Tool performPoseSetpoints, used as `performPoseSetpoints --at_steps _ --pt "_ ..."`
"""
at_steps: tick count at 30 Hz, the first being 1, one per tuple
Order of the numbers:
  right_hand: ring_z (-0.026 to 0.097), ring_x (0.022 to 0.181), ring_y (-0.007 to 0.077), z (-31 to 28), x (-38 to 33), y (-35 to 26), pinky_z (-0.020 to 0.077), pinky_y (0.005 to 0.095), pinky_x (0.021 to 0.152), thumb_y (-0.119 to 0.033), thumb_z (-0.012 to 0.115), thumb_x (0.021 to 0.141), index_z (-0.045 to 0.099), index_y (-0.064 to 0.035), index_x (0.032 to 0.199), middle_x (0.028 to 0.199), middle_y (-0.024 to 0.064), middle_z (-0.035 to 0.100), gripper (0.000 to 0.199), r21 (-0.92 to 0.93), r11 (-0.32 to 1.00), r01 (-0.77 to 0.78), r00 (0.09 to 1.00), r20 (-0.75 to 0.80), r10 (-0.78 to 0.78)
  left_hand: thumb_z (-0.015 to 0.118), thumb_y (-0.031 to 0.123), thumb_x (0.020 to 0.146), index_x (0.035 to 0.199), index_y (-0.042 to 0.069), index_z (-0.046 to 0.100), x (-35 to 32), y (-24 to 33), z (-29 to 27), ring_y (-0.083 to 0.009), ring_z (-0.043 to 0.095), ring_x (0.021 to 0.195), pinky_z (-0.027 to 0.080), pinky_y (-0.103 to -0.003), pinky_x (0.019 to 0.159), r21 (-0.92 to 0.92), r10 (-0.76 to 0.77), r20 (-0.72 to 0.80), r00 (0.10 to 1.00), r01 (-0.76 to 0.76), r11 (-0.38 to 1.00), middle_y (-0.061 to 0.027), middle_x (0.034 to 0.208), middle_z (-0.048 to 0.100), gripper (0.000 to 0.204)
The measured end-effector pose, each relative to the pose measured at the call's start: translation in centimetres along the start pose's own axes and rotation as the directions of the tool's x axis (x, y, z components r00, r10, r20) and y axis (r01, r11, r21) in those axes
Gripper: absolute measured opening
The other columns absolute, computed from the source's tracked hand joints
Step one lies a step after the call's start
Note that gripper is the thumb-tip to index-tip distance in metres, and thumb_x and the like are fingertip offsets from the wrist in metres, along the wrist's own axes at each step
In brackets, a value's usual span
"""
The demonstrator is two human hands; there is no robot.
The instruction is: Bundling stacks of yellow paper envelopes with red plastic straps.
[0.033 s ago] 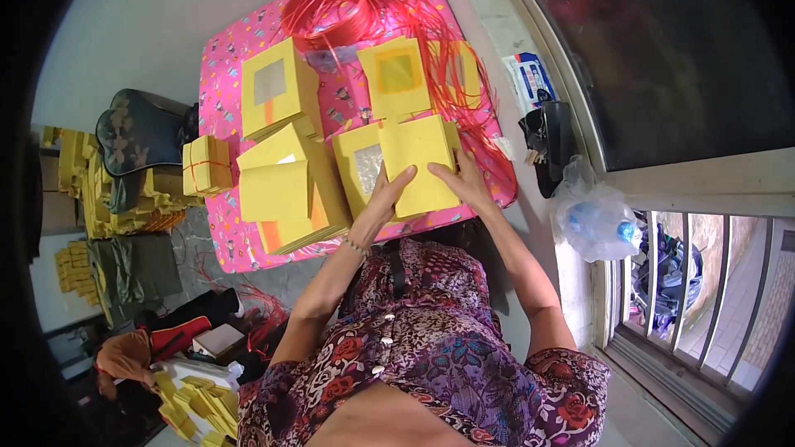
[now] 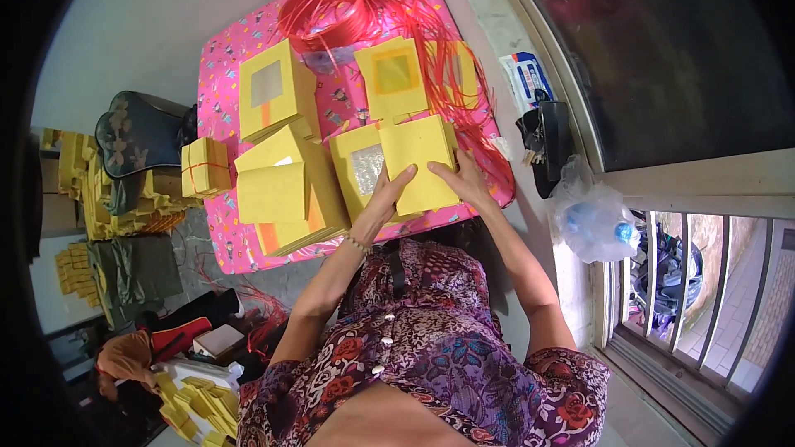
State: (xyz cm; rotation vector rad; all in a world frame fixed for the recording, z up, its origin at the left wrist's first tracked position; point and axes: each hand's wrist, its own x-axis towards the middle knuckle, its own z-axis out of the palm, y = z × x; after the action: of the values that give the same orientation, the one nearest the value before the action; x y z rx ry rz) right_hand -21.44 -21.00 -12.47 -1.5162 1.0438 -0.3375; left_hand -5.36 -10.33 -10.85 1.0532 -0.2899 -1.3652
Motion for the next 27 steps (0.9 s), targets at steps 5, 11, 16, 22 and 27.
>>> performPoseSetpoints --at_steps 5,11,16,22,27 --pt "0.062 0.099 0.0209 -2.6 1.9 1.8 0.0501 0.0318 0.081 -0.037 0.071 0.081 0.045 0.0074 0.130 0.117 0.0184 0.060 0.071 -0.160 0.987 -0.025 1.000 0.009 0.027 0.065 0.011 0.089 0.142 0.003 0.022 2.9 -2.3 0.5 -0.0218 0.055 0.113 0.051 -0.033 0.090 0.043 -0.036 -0.009 0.999 0.037 0.998 -0.0145 0.129 0.050 0.068" --pt "0.058 0.110 0.0305 -3.7 1.9 1.2 0.0425 0.0398 0.095 -0.051 0.071 0.075 0.048 0.0072 0.125 0.117 0.0224 0.058 0.080 -0.071 0.994 -0.079 0.996 -0.034 0.077 0.064 0.008 0.089 0.143 0.002 0.015 3.9 -2.5 2.2 -0.0228 0.057 0.110 0.053 -0.033 0.087 0.091 -0.071 -0.059 0.996 0.076 0.993 -0.0160 0.127 0.051 0.073" --pt "0.055 0.115 0.0300 -3.8 2.1 2.2 0.0411 0.0411 0.098 -0.050 0.073 0.074 0.046 0.0046 0.128 0.121 0.0232 0.057 0.081 -0.242 0.968 -0.071 0.993 -0.112 0.045 0.067 0.009 0.087 0.136 0.001 0.031 3.5 -3.0 3.0 -0.0229 0.059 0.107 0.054 -0.033 0.086 0.080 -0.052 -0.170 0.984 0.066 0.995 -0.0151 0.122 0.055 0.061" --pt "0.048 0.124 0.0274 -3.8 2.3 0.9 0.0387 0.0410 0.102 -0.047 0.075 0.074 0.039 -0.0017 0.139 0.133 0.0200 0.050 0.087 0.187 0.976 -0.110 0.978 0.194 0.073 0.068 0.008 0.087 0.133 0.000 0.035 3.7 -3.1 2.7 -0.0236 0.062 0.102 0.054 -0.033 0.085 0.152 -0.034 -0.225 0.974 0.069 0.986 -0.0157 0.117 0.058 0.057" --pt "0.046 0.126 0.0255 -3.9 4.7 5.0 0.0357 0.0392 0.105 -0.040 0.075 0.077 0.034 -0.0027 0.143 0.136 0.0166 0.047 0.087 0.211 0.972 -0.100 0.950 0.311 0.031 0.071 0.013 0.084 0.136 -0.003 0.029 4.8 -5.3 1.4 -0.0222 0.061 0.103 0.053 -0.032 0.083 0.510 0.149 -0.257 0.955 0.003 0.860 -0.0163 0.117 0.059 0.069"
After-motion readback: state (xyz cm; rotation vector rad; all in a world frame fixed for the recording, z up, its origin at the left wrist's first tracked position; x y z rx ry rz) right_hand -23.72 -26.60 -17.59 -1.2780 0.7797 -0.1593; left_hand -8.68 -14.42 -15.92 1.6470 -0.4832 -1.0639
